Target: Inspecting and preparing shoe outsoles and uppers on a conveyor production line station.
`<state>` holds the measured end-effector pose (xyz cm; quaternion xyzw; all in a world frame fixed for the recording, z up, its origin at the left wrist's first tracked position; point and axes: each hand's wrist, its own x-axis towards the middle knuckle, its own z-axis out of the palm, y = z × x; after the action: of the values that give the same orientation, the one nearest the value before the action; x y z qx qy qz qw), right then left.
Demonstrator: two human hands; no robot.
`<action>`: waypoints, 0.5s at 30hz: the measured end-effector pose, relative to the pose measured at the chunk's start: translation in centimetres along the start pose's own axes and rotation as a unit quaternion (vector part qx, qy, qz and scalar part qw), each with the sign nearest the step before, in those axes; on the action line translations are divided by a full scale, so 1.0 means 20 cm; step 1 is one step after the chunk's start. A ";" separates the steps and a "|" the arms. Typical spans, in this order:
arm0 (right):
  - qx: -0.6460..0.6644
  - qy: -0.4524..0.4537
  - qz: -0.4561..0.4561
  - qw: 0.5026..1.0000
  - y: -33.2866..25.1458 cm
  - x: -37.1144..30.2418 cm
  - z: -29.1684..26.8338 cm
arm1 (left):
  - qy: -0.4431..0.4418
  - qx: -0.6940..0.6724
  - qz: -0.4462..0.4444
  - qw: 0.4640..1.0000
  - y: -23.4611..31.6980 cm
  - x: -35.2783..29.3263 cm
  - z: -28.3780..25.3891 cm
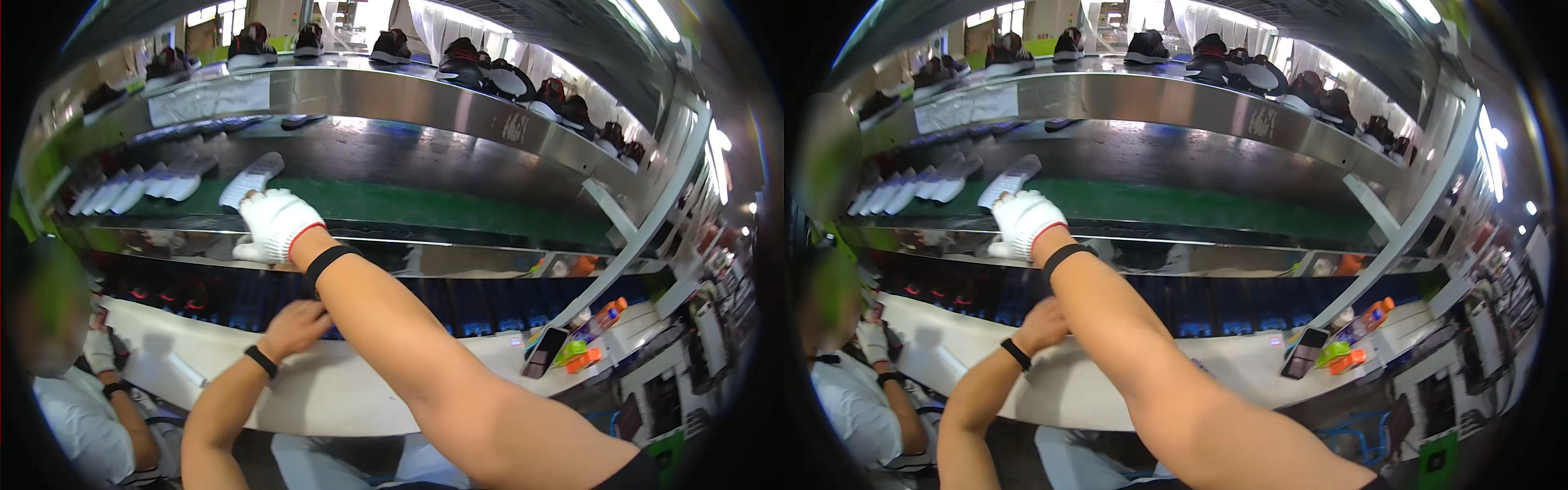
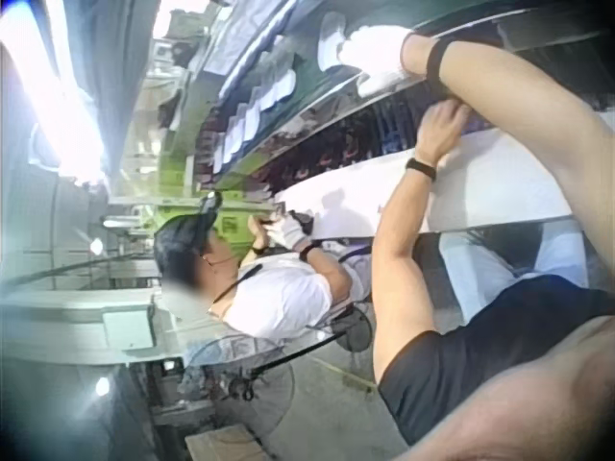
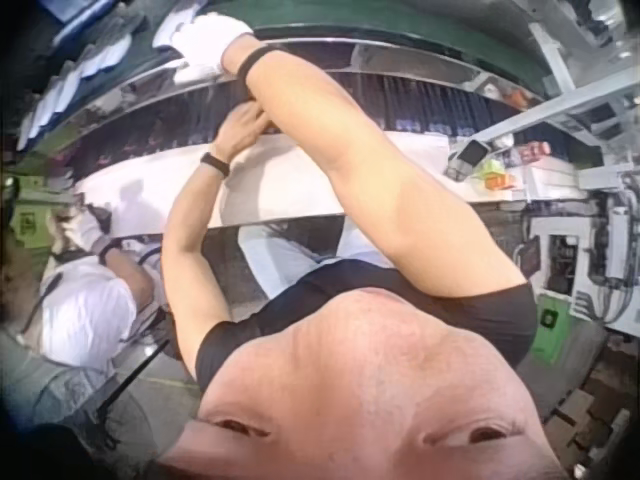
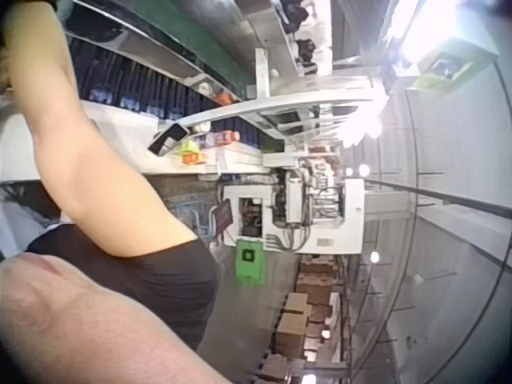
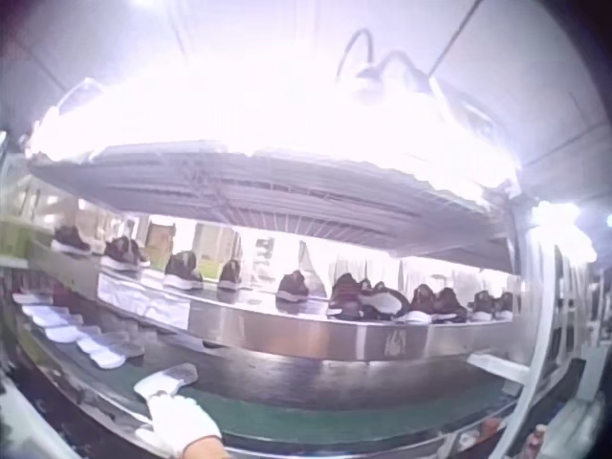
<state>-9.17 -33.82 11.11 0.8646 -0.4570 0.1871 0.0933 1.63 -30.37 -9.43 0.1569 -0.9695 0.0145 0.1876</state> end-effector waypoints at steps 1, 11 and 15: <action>0.012 0.004 0.007 1.000 -0.03 -0.01 -0.01 | 0.148 -0.003 0.101 0.984 0.11 -0.07 -0.05; 0.035 0.055 0.030 0.997 0.13 -0.17 -0.07 | 0.096 -0.055 0.101 0.989 1.23 -0.04 -0.40; 0.098 0.132 0.045 0.985 0.23 -0.37 -0.09 | 0.116 -0.212 0.017 0.970 1.28 -0.07 -0.19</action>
<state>-17.11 -30.22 9.78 0.8155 -0.4589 0.3476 0.0595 -3.69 -5.38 -5.55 0.0944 -0.9245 -0.1700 0.3279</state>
